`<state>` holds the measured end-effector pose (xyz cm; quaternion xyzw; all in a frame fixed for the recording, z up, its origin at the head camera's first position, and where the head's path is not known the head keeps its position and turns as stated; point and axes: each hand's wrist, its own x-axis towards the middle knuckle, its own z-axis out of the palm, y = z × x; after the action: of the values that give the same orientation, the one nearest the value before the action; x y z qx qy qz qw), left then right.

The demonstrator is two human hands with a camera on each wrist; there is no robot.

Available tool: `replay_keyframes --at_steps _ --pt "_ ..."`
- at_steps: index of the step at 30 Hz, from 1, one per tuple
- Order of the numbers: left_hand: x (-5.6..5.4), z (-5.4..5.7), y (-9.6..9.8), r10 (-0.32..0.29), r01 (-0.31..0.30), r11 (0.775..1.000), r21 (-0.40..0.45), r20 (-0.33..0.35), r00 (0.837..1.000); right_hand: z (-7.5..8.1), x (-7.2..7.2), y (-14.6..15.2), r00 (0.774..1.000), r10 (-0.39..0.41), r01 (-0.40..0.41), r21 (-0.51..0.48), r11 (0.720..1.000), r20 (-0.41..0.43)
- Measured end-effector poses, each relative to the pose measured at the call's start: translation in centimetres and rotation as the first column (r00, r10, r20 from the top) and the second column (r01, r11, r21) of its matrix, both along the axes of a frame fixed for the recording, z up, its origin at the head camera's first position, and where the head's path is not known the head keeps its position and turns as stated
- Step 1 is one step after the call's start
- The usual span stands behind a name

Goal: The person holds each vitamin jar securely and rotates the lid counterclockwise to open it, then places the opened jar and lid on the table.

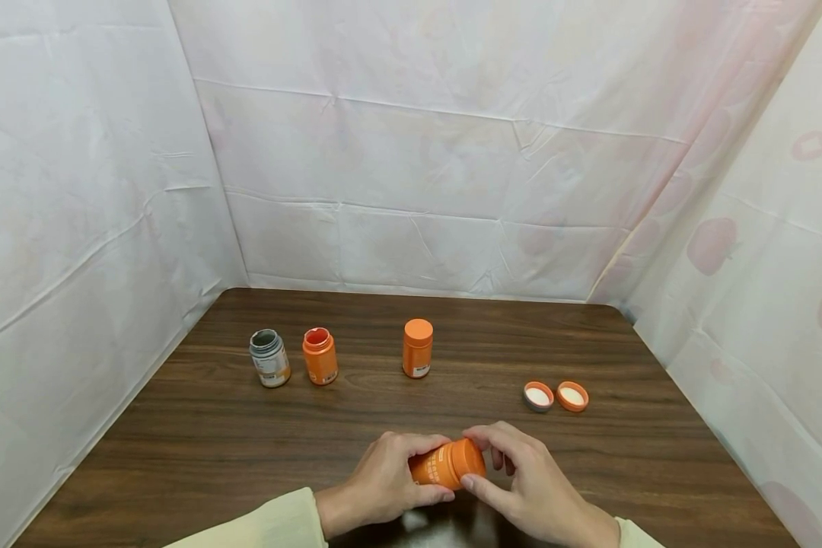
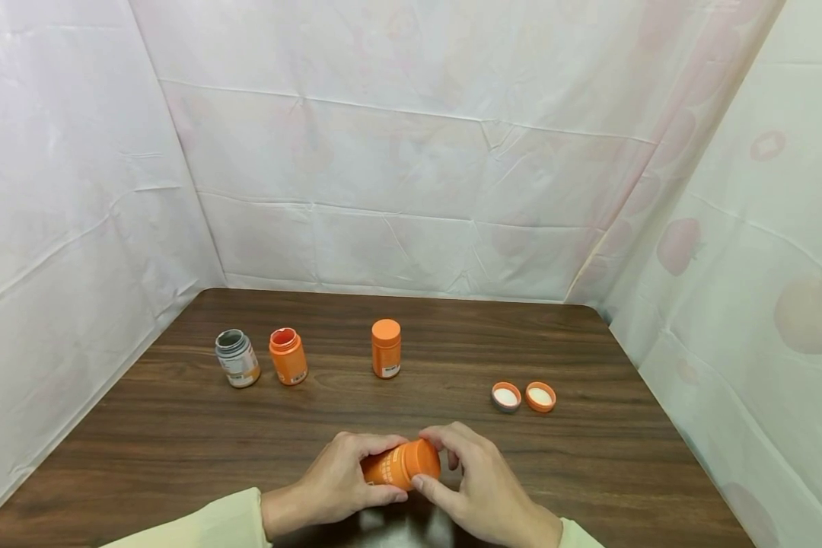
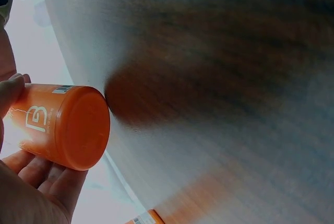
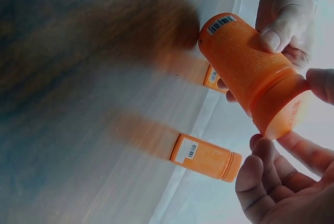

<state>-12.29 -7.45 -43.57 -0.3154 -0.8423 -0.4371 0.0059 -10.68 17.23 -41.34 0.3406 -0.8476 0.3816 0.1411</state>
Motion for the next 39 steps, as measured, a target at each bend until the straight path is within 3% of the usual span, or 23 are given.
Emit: replay_keyframes --at_steps 11,22,27,39 --pt "0.04 0.17 -0.01 -0.008 0.008 1.000 0.001 -0.010 1.000 0.29 -0.26 0.13 0.986 0.141 -0.144 -0.022 0.989 -0.092" --pt "0.02 0.10 -0.01 -0.005 0.005 1.000 0.000 -0.028 1.000 0.25 -0.39 0.14 0.973 0.200 -0.203 -0.014 0.979 -0.119" --pt "-0.03 0.01 -0.06 -0.007 0.007 1.000 0.011 -0.015 1.000 0.20 -0.38 -0.02 0.975 0.185 -0.191 -0.034 0.981 -0.124" --pt "-0.07 0.00 -0.11 0.000 -0.001 1.000 0.028 0.013 1.000 -0.01 -0.24 -0.32 0.992 0.043 -0.047 -0.040 0.998 -0.115"
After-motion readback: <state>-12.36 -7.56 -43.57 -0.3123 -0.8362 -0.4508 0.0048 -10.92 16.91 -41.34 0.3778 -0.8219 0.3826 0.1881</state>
